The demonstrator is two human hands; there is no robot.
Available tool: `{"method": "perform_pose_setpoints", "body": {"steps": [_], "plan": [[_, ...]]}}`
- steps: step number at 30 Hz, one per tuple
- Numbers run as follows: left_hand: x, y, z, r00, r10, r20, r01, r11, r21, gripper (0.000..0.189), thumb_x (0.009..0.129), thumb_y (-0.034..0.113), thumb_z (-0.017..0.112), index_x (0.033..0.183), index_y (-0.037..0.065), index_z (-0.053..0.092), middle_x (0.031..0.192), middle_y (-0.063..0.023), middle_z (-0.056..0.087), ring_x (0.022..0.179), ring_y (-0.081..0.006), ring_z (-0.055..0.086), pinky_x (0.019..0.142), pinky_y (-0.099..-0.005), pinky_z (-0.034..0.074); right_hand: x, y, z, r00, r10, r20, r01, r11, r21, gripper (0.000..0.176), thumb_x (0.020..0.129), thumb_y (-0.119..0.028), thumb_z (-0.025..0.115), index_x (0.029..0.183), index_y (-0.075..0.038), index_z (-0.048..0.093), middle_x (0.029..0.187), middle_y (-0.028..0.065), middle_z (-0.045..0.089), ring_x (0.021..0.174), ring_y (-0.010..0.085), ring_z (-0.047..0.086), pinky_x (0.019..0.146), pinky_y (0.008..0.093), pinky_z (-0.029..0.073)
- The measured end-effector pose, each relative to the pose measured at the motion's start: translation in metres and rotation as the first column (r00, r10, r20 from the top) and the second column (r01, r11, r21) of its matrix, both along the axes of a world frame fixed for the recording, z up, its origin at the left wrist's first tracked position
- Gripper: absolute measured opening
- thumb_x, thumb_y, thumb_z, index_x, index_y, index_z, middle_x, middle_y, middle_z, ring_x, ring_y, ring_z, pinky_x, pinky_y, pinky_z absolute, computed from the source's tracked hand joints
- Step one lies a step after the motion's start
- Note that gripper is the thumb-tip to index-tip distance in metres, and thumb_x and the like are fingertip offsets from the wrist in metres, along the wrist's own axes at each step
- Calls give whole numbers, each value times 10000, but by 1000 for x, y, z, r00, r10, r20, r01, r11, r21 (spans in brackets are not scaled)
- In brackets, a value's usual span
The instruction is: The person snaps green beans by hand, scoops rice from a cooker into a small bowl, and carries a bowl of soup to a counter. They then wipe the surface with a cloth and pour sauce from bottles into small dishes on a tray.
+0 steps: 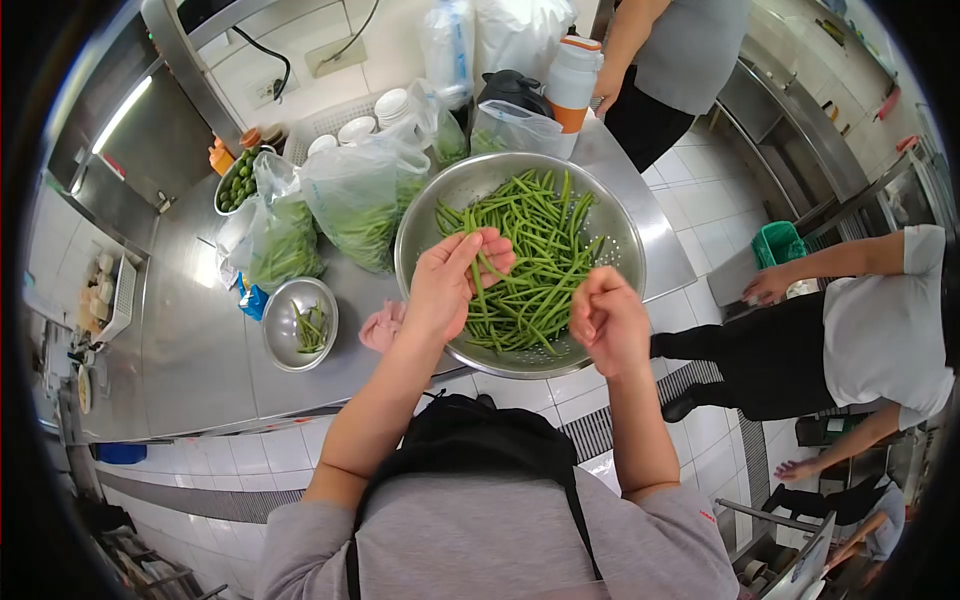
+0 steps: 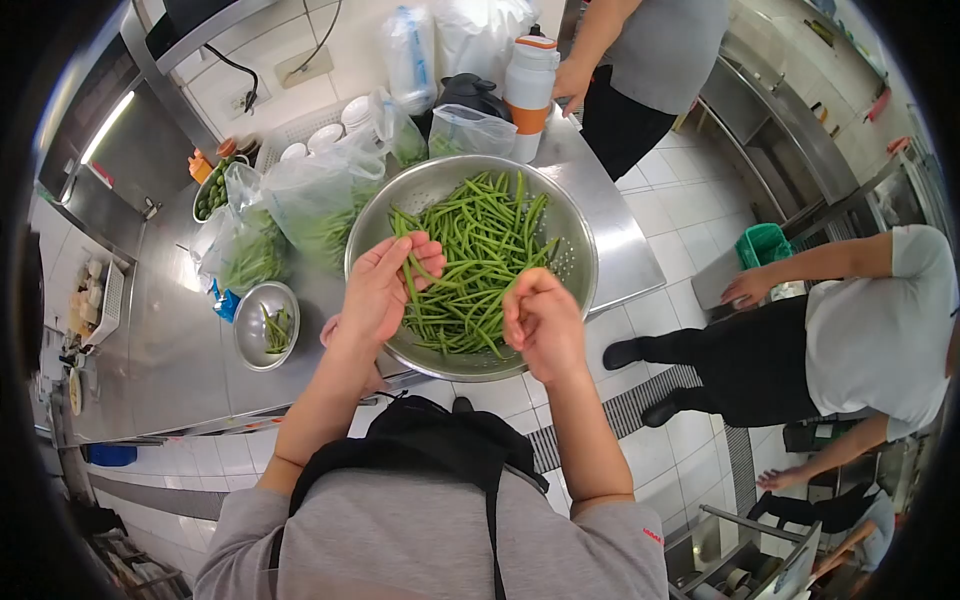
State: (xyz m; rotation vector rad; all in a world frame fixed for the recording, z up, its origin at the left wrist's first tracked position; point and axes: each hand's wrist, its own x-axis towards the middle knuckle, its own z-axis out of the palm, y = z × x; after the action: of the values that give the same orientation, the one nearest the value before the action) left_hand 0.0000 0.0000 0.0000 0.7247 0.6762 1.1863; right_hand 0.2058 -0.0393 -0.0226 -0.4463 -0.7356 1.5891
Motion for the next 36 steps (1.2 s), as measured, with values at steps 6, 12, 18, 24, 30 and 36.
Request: {"method": "perform_pose_setpoints", "body": {"steps": [6, 12, 18, 24, 30, 36], "plan": [[17, -3, 7, 993, 15, -119, 3, 989, 148, 242, 896, 162, 465, 1005, -42, 538, 946, -120, 604, 850, -187, 601, 749, -294, 490, -32, -10, 38, -55, -784, 619, -33, 621, 783, 90, 803, -106, 518, 851, -37, 550, 662, 126, 519, 560, 259, 553, 477, 332, 454], [35, -15, 8, 1000, 7, -16, -4, 982, 189, 200, 908, 170, 433, 944, 8, 545, 706, 7, 515, 640, -91, 509, 624, -227, 428, -37, -5, 17, 63, -712, 700, -126, 690, 713, 68, 799, -123, 544, 803, -55, 547, 639, 97, 514, 496, 223, 506, 465, 303, 425], [37, -12, 20, 839, 131, 528, -209, 974, 90, 181, 856, 201, 417, 715, 89, 398, 583, 29, 308, 500, -78, 264, 484, -232, 244, -39, -10, 13, 931, -317, 182, 324, 946, -11, 140, 860, -143, 469, 760, -52, 503, 582, 22, 456, 425, 97, 365, 395, 226, 289], [40, -18, 11, 886, 53, 461, -214, 927, 306, 186, 838, 182, 417, 686, 84, 372, 575, 21, 299, 493, -85, 258, 467, -232, 237, -50, -17, 5, 955, 246, 162, -176, 918, -356, 117, 853, -123, 425, 764, -57, 461, 638, 39, 481, 439, 81, 348, 392, 218, 275], [34, -26, 2, 929, 43, 367, -169, 933, 317, 239, 833, 238, 444, 662, 109, 337, 557, 32, 268, 469, -77, 215, 441, -227, 195, -52, -27, -2, 933, 114, 342, -69, 988, -141, 159, 880, -168, 471, 757, -68, 485, 572, -14, 405, 475, 50, 339, 413, 204, 282], [28, -2, 13, 991, 21, 134, -41, 988, 147, 204, 843, 129, 512, 664, 115, 416, 537, 67, 285, 421, -40, 216, 384, -211, 164, 13, 11, 21, 966, -257, -6, 253, 955, -152, 73, 808, -113, 463, 768, -65, 500, 556, -1, 416, 446, 74, 315, 396, 210, 249]]}}
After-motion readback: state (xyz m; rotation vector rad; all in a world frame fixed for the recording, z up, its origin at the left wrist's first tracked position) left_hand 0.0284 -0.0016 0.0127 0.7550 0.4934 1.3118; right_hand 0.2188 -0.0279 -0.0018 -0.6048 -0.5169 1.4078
